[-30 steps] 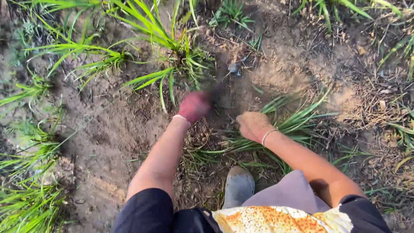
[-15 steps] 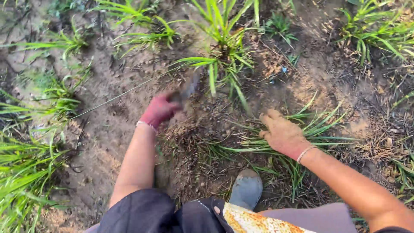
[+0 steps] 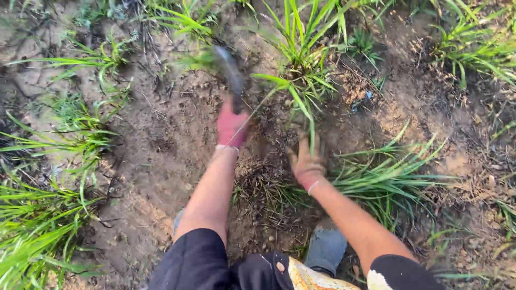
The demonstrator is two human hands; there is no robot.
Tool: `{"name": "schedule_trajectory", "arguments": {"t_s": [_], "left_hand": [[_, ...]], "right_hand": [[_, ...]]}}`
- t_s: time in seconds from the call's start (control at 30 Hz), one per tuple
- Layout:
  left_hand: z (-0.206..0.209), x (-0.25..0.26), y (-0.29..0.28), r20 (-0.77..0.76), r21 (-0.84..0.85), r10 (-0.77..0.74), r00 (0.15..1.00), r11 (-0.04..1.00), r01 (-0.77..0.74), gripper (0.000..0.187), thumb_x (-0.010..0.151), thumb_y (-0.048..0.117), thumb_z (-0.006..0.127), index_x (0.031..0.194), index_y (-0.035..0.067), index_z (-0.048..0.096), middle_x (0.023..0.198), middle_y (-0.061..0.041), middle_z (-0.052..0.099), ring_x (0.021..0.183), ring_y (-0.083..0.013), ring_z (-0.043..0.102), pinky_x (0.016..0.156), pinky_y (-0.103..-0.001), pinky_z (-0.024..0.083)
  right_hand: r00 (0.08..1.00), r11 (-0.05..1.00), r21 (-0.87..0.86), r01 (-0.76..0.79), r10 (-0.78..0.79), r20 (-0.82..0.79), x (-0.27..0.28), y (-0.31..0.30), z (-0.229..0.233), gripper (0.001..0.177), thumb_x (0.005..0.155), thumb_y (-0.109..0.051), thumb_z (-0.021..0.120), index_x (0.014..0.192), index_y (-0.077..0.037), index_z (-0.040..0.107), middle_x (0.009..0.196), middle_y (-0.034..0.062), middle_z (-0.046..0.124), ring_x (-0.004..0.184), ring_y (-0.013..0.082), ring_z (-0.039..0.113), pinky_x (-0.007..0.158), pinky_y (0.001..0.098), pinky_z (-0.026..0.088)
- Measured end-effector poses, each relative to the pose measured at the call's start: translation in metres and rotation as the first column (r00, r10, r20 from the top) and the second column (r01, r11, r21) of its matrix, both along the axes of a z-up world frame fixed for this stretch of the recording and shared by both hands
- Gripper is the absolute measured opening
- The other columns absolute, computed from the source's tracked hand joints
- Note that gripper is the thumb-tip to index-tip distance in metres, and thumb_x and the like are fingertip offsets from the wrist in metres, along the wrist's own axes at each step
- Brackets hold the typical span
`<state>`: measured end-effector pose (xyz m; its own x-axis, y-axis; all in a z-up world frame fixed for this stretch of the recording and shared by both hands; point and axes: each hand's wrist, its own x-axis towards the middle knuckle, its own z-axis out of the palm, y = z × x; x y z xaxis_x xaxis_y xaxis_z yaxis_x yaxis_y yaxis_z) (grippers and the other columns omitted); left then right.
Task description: Weeding a field by hand using a sickle while wearing protective gloves.
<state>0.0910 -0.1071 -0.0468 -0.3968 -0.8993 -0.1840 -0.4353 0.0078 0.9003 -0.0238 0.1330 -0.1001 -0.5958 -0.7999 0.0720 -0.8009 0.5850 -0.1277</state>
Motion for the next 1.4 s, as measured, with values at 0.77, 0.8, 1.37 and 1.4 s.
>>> {"name": "schedule_trajectory", "arguments": {"t_s": [0.77,0.8,1.37,1.4], "left_hand": [[0.02,0.0,-0.045,0.391,0.091,-0.383,0.837,0.921,0.379,0.077,0.074,0.024,0.075,0.148,0.025,0.053,0.129,-0.011,0.071,0.113,-0.0288,0.07,0.098,-0.039,0.054],[0.011,-0.012,-0.057,0.346,-0.07,-0.304,0.888,0.935,0.348,0.075,0.077,0.021,0.076,0.148,0.023,0.054,0.131,-0.013,0.071,0.116,-0.0292,0.069,0.099,-0.039,0.054],[0.006,-0.077,-0.093,0.302,-0.212,-0.424,0.854,0.844,0.493,0.062,0.086,0.024,0.076,0.142,0.029,0.051,0.122,-0.013,0.073,0.107,-0.0329,0.073,0.091,-0.043,0.058],[0.01,-0.076,-0.097,0.529,-0.231,-0.493,0.691,0.7,0.676,0.063,0.086,0.019,0.073,0.144,0.031,0.051,0.122,-0.013,0.071,0.106,-0.0351,0.071,0.09,-0.046,0.056]], "right_hand": [[0.917,0.841,0.5,-0.204,0.343,-0.202,-0.145,-0.196,0.059,0.014,0.087,-0.008,0.062,0.089,-0.007,0.076,0.092,0.0141,0.076,0.089,0.0275,0.073,0.097,0.0486,0.053],[0.979,0.87,0.457,-0.187,0.201,0.017,-0.142,-0.194,0.076,0.016,0.084,-0.012,0.064,0.093,-0.01,0.076,0.097,0.017,0.077,0.093,0.0335,0.075,0.079,0.0472,0.059],[0.984,0.99,0.095,-0.107,0.119,-0.13,-0.124,-0.133,0.017,0.024,0.088,-0.014,0.059,0.109,-0.006,0.067,0.091,0.0124,0.07,0.088,0.0316,0.068,0.08,0.0486,0.05],[0.986,0.987,0.126,-0.1,0.116,-0.119,-0.126,-0.138,0.023,0.017,0.088,-0.012,0.06,0.102,-0.009,0.067,0.093,0.0128,0.07,0.089,0.0333,0.068,0.082,0.0483,0.05]]}}
